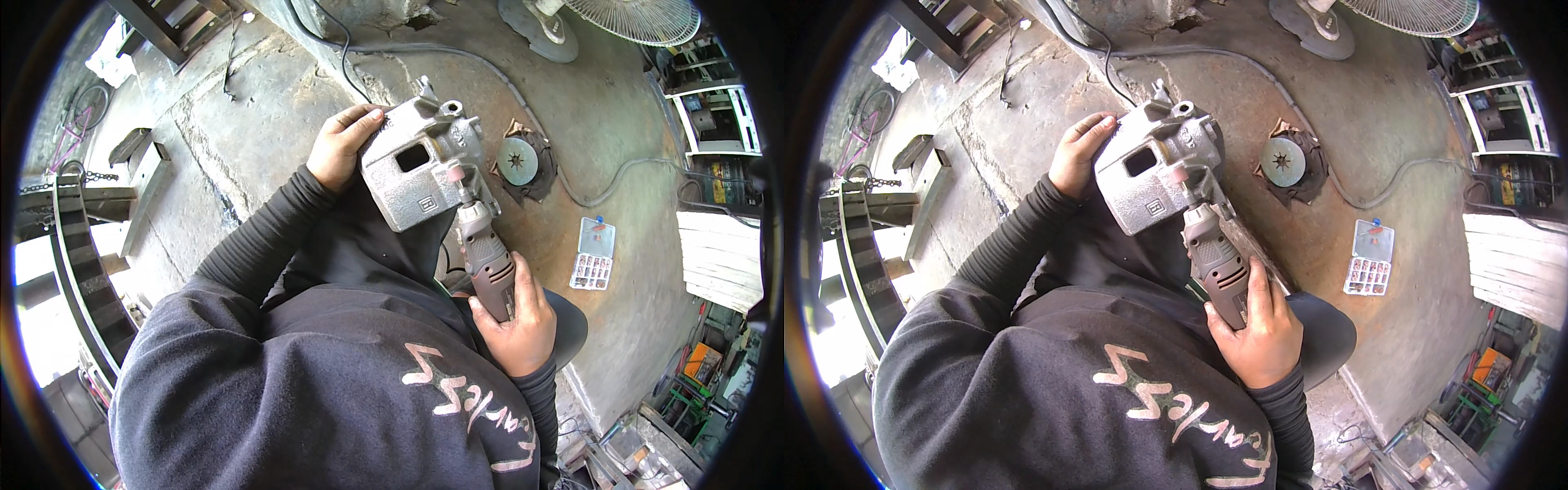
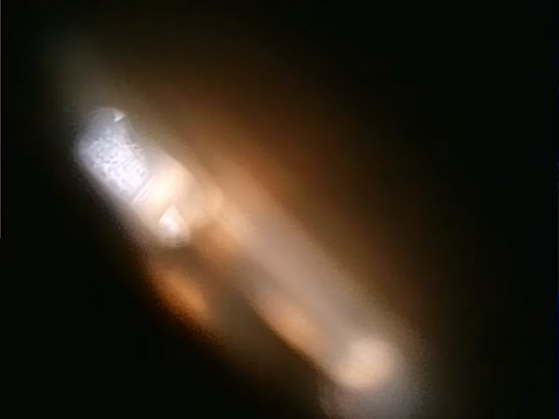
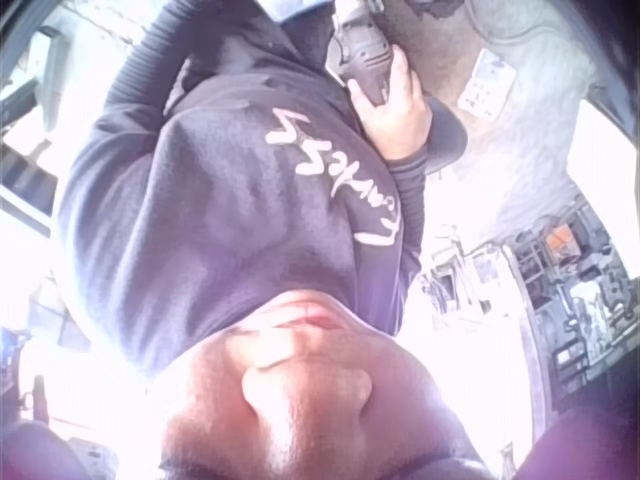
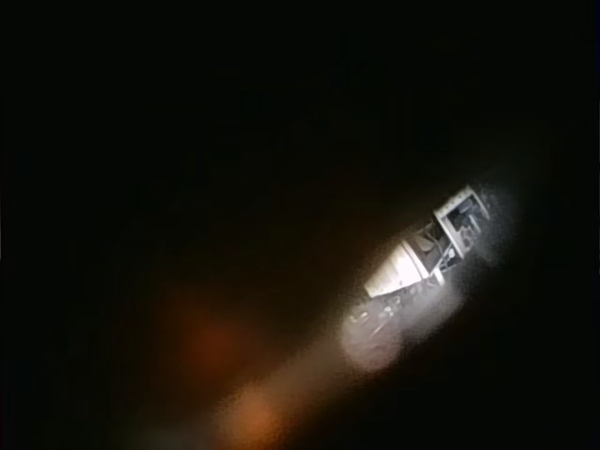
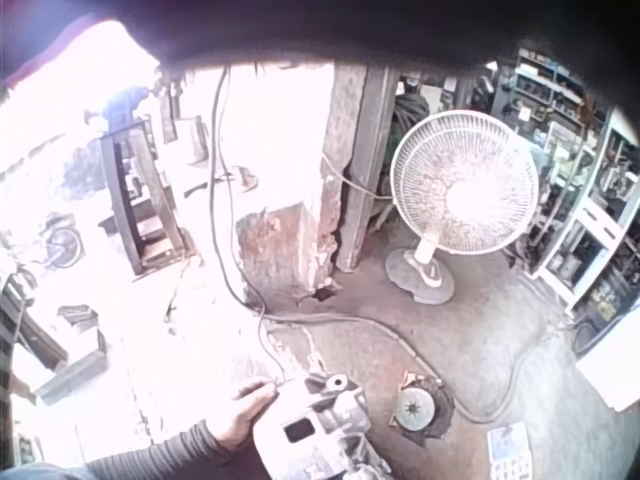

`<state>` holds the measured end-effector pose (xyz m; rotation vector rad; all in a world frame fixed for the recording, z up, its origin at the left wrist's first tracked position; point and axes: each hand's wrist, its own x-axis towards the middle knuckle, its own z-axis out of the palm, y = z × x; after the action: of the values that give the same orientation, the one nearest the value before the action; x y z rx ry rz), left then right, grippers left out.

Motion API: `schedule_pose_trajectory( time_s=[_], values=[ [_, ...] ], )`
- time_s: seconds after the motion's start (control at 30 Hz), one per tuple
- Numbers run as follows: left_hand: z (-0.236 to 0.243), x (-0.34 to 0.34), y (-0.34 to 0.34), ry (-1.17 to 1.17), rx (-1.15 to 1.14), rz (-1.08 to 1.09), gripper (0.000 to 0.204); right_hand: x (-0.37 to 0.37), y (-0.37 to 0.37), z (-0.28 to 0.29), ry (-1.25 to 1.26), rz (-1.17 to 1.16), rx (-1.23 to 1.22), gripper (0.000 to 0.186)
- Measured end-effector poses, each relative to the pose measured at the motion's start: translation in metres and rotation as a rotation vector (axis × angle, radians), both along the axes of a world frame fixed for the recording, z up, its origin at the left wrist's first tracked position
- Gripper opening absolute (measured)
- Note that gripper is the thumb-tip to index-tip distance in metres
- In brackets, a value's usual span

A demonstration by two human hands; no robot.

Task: The person holds a metal brake caliper in their left hand and uses a rotary tool in their right hand to grind and smooth its surfaces. They rotate the part to access different areas and continue grinding throughout the clip.

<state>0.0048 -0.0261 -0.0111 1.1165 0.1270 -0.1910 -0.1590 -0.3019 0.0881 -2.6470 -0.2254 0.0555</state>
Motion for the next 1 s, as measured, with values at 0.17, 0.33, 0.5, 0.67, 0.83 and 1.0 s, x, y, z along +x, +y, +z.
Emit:
schedule_pose_trajectory(
  time_s=[0.17,0.33,0.5,0.67,0.83,1.0],
  values=[
    [0.0001,-0.0008,0.0007,-0.004,0.043,-0.013,0.03,-0.0005,0.0025,0.0005,-0.007,0.053,-0.02,0.079],
    [-0.0014,-0.0002,0.0015,-0.02,0.034,-0.012,0.027,-0.0003,0.0022,0.0022,0.022,0.013,-0.04,0.079],
    [-0.0044,0.0004,0.0018,-0.044,0.056,-0.034,0.029,0.0005,0.0044,0.0022,0.036,0.006,-0.046,0.079],
    [-0.0039,0.0,0.0007,-0.043,0.03,-0.02,0.028,0.0018,0.0052,0.0029,0.015,0.025,-0.026,0.079],
    [-0.0012,-0.0028,-0.0008,-0.015,0.008,-0.007,0.028,0.001,0.0024,0.0065,0.029,-0.025,-0.037,0.079],
    [-0.0012,-0.0022,0.0002,-0.043,0.016,-0.029,0.029,0.0004,0.005,0.006,0.054,-0.004,-0.034,0.079]
  ],
)
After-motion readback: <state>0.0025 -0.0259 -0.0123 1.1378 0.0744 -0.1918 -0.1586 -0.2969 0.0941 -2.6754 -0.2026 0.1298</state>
